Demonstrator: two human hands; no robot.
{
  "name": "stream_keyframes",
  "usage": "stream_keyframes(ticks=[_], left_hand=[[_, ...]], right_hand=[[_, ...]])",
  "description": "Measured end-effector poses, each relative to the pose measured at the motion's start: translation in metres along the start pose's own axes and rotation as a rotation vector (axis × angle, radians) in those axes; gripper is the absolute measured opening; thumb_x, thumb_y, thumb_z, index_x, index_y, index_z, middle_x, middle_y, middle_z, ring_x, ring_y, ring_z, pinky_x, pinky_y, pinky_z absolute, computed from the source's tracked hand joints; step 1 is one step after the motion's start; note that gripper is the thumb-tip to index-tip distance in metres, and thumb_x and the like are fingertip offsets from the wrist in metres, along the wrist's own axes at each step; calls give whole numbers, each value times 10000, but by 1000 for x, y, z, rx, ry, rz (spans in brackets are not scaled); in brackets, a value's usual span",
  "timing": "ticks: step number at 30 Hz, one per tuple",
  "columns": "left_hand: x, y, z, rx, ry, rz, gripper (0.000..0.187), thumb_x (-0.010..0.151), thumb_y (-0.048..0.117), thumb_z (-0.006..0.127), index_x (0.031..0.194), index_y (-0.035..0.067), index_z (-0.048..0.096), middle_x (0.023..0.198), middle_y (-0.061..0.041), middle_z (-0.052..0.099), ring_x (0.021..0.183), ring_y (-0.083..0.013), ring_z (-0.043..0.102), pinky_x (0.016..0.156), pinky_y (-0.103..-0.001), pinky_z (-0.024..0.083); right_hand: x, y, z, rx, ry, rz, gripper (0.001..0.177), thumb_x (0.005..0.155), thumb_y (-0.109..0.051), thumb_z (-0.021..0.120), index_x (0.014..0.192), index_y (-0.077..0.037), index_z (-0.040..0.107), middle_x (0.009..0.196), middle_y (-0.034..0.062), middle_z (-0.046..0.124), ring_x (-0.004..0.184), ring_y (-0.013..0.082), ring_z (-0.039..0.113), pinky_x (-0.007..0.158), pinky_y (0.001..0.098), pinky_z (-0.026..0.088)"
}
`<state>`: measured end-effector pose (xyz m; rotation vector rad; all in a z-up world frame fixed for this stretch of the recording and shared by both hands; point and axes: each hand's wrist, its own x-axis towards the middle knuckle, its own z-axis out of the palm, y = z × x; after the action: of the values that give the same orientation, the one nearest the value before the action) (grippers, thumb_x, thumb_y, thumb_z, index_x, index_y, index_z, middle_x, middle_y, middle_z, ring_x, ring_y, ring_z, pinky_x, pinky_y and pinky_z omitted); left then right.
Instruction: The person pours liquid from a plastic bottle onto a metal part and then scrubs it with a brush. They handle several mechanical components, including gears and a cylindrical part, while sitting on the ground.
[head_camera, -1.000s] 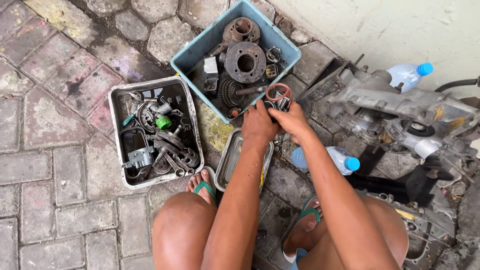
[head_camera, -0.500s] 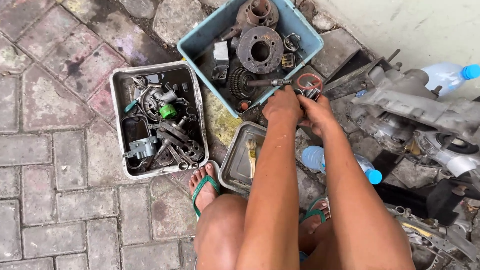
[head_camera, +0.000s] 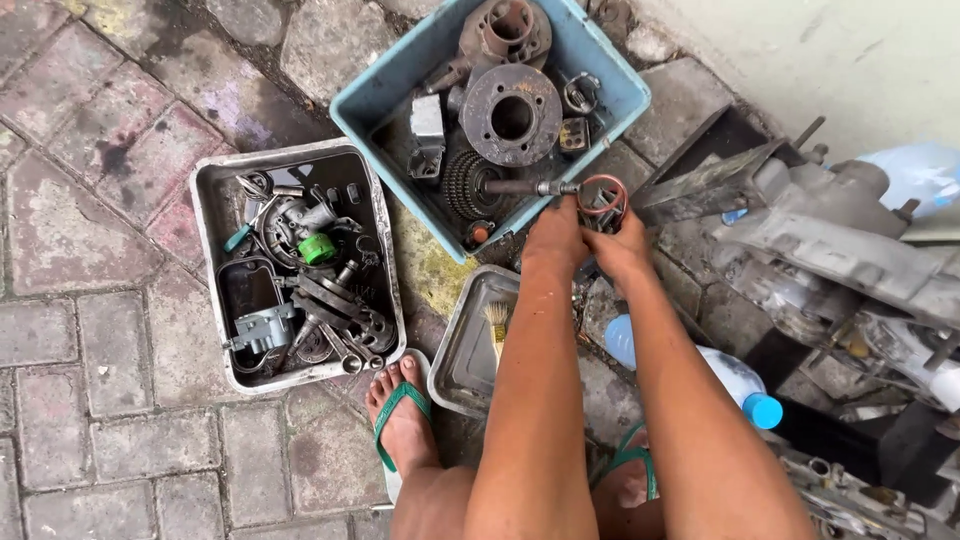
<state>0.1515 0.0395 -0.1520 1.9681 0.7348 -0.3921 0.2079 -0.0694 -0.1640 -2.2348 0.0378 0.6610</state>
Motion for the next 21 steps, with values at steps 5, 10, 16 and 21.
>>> stream_keyframes(ticks=[5,10,16,21], left_hand=[[13,0,14,-22,-22,-21,516,955,57,546,1459,67,437,1439,-321,486,1259,-512,588,1006,-612,566],[18,-2,24,-147,24,-18,446,933,56,536,1375,11,508,1439,-326,469,1282,-537,558,1047,-609,539],[30,-4,31,-183,116,-58,521,886,74,558,1400,5,501,1475,-273,429,1328,-476,535,1091,-575,520],[50,-16,59,-275,207,-54,405,895,140,599,1288,42,609,1365,-212,513,1290,-454,563,1098,-526,522]], right_hand=[[15,20,12,152,80,-38,586,707,-198,801,1277,-143,676,1177,151,727,1206,290,654,998,447,537],[31,26,12,83,130,-7,666,667,-289,844,1300,-218,649,1257,113,697,1253,312,634,1036,461,542],[39,22,21,268,117,21,670,685,-284,853,1312,-180,640,1317,144,679,1304,343,602,1052,466,535],[29,12,17,408,176,21,585,651,-224,891,1193,-165,680,1190,145,715,1180,295,663,933,415,562]])
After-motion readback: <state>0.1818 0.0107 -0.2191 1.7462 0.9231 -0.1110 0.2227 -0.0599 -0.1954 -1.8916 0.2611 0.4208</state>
